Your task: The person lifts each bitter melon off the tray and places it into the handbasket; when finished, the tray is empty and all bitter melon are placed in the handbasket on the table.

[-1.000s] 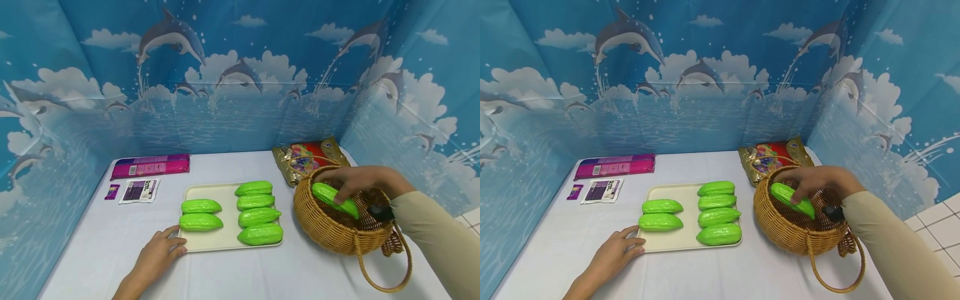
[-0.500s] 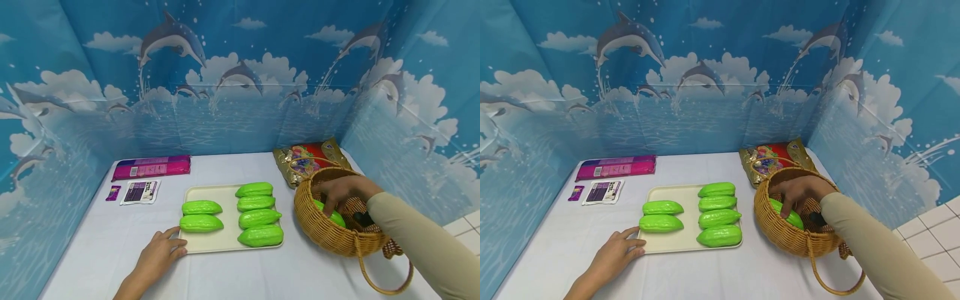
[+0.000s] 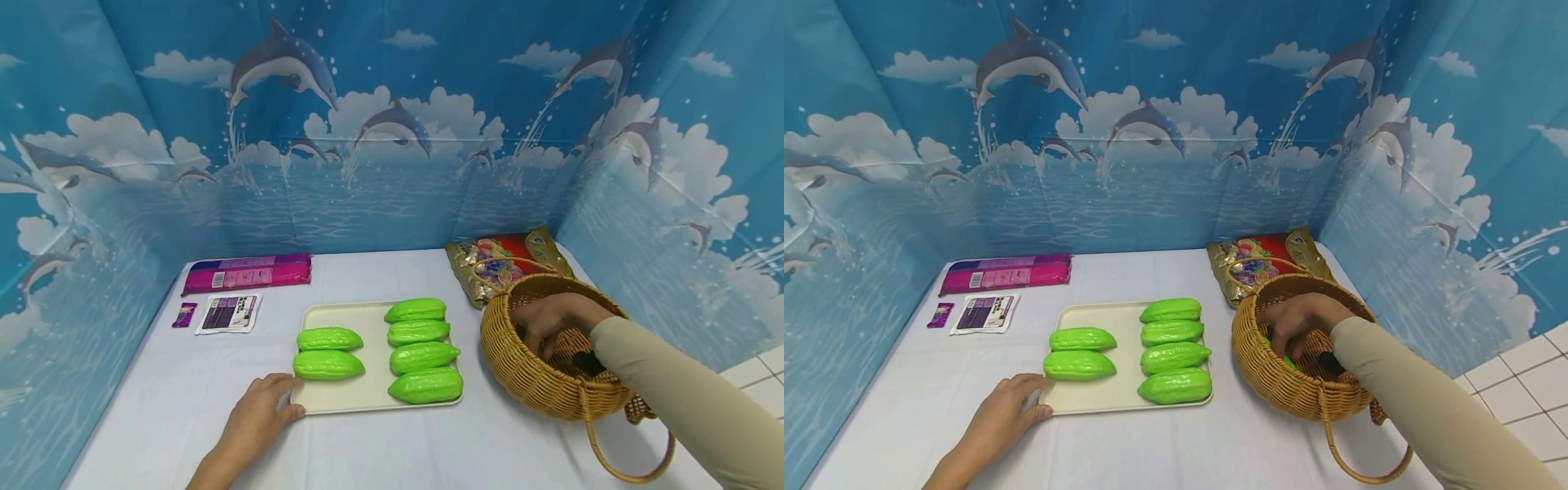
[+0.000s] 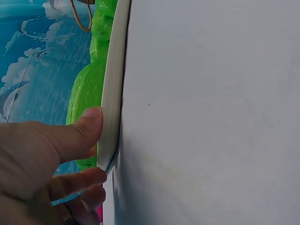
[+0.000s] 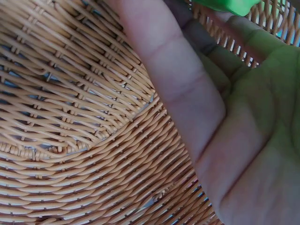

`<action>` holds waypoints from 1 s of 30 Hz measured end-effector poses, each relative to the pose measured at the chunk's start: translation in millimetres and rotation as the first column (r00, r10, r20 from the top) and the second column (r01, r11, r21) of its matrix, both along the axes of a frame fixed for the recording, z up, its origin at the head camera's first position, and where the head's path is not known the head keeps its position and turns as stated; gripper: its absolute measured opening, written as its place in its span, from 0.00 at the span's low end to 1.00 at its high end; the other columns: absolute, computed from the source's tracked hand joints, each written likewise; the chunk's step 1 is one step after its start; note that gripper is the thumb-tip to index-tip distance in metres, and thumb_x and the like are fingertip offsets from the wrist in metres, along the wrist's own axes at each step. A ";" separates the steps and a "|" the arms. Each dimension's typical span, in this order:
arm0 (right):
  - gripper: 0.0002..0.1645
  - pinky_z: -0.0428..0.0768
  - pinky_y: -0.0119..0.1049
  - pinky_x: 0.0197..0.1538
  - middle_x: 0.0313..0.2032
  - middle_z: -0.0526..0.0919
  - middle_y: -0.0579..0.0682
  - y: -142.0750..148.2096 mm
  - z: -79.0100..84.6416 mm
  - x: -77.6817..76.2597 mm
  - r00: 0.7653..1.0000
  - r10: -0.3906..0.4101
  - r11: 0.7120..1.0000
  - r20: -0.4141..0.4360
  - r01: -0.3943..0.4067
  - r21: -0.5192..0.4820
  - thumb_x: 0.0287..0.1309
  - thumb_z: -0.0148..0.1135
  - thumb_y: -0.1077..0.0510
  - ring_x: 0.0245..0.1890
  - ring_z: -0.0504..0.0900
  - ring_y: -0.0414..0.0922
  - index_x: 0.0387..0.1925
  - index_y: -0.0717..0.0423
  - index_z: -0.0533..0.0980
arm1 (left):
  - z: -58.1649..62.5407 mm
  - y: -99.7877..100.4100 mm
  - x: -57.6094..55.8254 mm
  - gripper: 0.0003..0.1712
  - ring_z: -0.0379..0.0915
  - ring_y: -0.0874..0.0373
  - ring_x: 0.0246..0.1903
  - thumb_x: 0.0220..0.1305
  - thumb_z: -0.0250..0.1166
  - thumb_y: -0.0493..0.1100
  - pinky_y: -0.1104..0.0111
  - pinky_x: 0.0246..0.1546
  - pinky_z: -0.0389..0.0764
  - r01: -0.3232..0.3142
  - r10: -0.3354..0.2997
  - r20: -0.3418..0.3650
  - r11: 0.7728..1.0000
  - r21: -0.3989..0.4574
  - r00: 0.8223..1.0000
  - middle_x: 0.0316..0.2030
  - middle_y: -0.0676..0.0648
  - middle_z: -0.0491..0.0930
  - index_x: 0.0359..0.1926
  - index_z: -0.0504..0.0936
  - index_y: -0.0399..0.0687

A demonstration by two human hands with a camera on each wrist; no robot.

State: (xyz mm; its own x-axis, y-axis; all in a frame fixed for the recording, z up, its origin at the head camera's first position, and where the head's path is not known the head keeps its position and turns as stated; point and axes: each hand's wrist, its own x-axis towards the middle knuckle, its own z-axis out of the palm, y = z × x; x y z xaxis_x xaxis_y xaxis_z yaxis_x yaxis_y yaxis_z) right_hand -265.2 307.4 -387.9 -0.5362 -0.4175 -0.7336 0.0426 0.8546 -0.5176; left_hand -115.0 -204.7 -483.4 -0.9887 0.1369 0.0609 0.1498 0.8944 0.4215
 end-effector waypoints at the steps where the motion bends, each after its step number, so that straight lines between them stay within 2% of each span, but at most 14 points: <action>1: 0.54 0.84 0.39 0.34 0.72 0.58 0.67 -0.4 -0.4 0.0 1.000 0.005 1.000 -0.004 -0.005 0.006 0.51 0.73 0.64 0.35 0.82 0.47 0.76 0.63 0.54 | 0.5 0.3 -0.8 0.28 0.78 0.51 0.46 0.52 0.78 0.49 0.52 0.48 0.81 -0.016 0.016 0.016 1.000 0.025 1.000 0.51 0.45 0.83 0.54 0.86 0.46; 4: 0.50 0.84 0.39 0.34 0.70 0.60 0.65 -1.4 -1.2 0.1 1.000 0.012 1.000 -0.015 -0.011 0.029 0.52 0.73 0.65 0.34 0.82 0.47 0.73 0.63 0.58 | 2.2 0.9 -3.2 0.29 0.75 0.57 0.37 0.49 0.80 0.46 0.59 0.41 0.79 -0.058 0.053 0.056 0.994 0.096 0.997 0.40 0.50 0.82 0.53 0.85 0.42; 7: 0.47 0.84 0.39 0.34 0.69 0.61 0.66 -1.9 -1.3 0.3 1.000 0.019 0.999 -0.020 -0.019 0.046 0.52 0.71 0.67 0.33 0.82 0.47 0.71 0.65 0.59 | 3.1 1.0 -4.4 0.27 0.67 0.61 0.29 0.48 0.80 0.44 0.65 0.33 0.72 -0.081 0.070 0.083 0.987 0.141 0.994 0.34 0.53 0.79 0.51 0.85 0.42; 12: 0.43 0.85 0.40 0.36 0.69 0.61 0.67 -3.8 -1.1 0.8 1.000 0.014 0.998 -0.022 -0.013 0.065 0.53 0.69 0.69 0.34 0.82 0.47 0.69 0.64 0.62 | 2.5 0.4 -4.3 0.22 0.65 0.61 0.28 0.49 0.80 0.43 0.67 0.32 0.70 -0.080 0.067 0.087 0.985 0.151 0.994 0.32 0.54 0.77 0.47 0.86 0.45; 18: 0.38 0.84 0.39 0.34 0.61 0.68 0.63 -6.2 -1.2 -1.7 0.999 0.045 0.996 -0.018 -0.043 0.081 0.54 0.67 0.70 0.32 0.81 0.46 0.65 0.64 0.64 | -0.1 0.0 -5.6 0.25 0.65 0.62 0.26 0.49 0.80 0.43 0.71 0.28 0.69 -0.124 0.100 0.124 0.973 0.196 0.987 0.29 0.56 0.75 0.49 0.85 0.46; 24: 0.36 0.83 0.39 0.34 0.57 0.70 0.61 -6.5 -0.8 -3.1 0.998 0.057 0.995 -0.007 -0.056 0.087 0.54 0.65 0.71 0.31 0.80 0.46 0.64 0.64 0.64 | -0.4 0.1 -5.8 0.26 0.66 0.62 0.24 0.49 0.80 0.42 0.71 0.26 0.68 -0.156 0.125 0.147 0.962 0.225 0.981 0.25 0.57 0.74 0.50 0.83 0.47; 26: 0.37 0.83 0.38 0.34 0.52 0.75 0.61 -6.7 -1.2 -3.2 0.999 0.050 0.995 0.003 -0.050 0.088 0.55 0.65 0.69 0.31 0.80 0.46 0.65 0.64 0.63 | 0.0 0.1 -5.7 0.26 0.67 0.62 0.24 0.49 0.80 0.43 0.71 0.26 0.69 -0.158 0.126 0.147 0.961 0.228 0.981 0.25 0.57 0.74 0.51 0.83 0.48; 30: 0.44 0.84 0.38 0.33 0.36 0.81 0.57 -8.2 -0.9 -3.3 0.998 0.053 0.994 0.016 -0.054 0.095 0.58 0.65 0.63 0.29 0.80 0.44 0.72 0.63 0.56 | 0.9 -0.6 -5.5 0.26 0.67 0.62 0.24 0.50 0.80 0.43 0.71 0.27 0.68 -0.155 0.125 0.142 0.962 0.226 0.982 0.24 0.57 0.74 0.50 0.83 0.47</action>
State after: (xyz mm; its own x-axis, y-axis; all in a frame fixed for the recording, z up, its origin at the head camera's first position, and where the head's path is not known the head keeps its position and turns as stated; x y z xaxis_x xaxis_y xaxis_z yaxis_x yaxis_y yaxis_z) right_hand -268.4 299.1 -388.7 -0.5047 -0.3732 -0.7784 0.0022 0.9011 -0.4335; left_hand -120.4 -205.3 -482.4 -0.9987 -0.0063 -0.0507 -0.0368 0.7762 0.6295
